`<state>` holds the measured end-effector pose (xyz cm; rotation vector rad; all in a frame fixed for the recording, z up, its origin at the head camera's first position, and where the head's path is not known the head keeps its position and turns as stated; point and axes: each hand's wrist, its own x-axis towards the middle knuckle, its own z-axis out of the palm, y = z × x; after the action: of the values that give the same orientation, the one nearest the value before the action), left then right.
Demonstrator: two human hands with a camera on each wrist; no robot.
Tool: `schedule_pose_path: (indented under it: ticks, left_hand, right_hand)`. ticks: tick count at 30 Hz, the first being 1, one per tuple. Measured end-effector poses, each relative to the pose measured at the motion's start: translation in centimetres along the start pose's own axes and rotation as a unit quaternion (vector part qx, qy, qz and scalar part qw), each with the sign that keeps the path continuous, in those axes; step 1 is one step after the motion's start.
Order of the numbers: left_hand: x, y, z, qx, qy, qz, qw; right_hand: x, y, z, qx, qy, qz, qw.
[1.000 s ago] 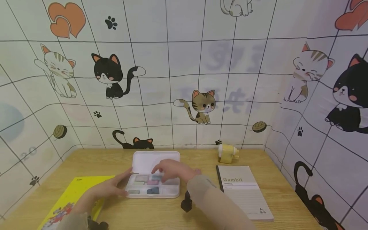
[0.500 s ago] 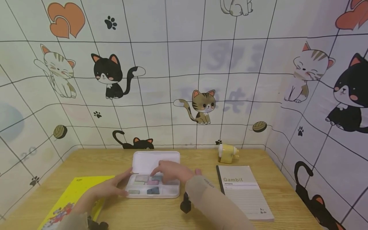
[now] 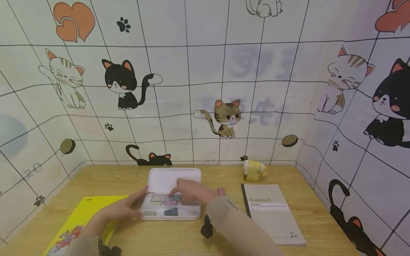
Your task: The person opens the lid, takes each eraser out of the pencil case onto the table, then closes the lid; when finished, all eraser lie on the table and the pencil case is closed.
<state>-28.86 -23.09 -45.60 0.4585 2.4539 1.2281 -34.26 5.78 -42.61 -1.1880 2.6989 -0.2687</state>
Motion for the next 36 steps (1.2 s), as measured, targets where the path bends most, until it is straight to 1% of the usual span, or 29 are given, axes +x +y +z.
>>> schedule_pose_path:
  ticks: [16,25,31,36]
  left_hand:
    - [-0.04,0.35,0.12,-0.005,0.006,-0.008,0.9999]
    - [-0.09,0.52,0.23,-0.009,0.009,-0.017,0.9998]
    - [-0.19,0.62,0.31,-0.013,0.012,-0.027,0.9995]
    - [-0.24,0.48,0.27,-0.007,0.015,-0.023,0.9996]
  right_hand:
    - [-0.04,-0.2,-0.04,-0.028,0.008,-0.004,1.0]
    - [-0.09,-0.15,-0.22,-0.041,0.0,-0.006,0.999]
    - [-0.4,-0.12,-0.38,-0.035,0.001,-0.013,0.999]
    - [-0.69,-0.18,-0.94,-0.023,0.012,-0.017,1.0]
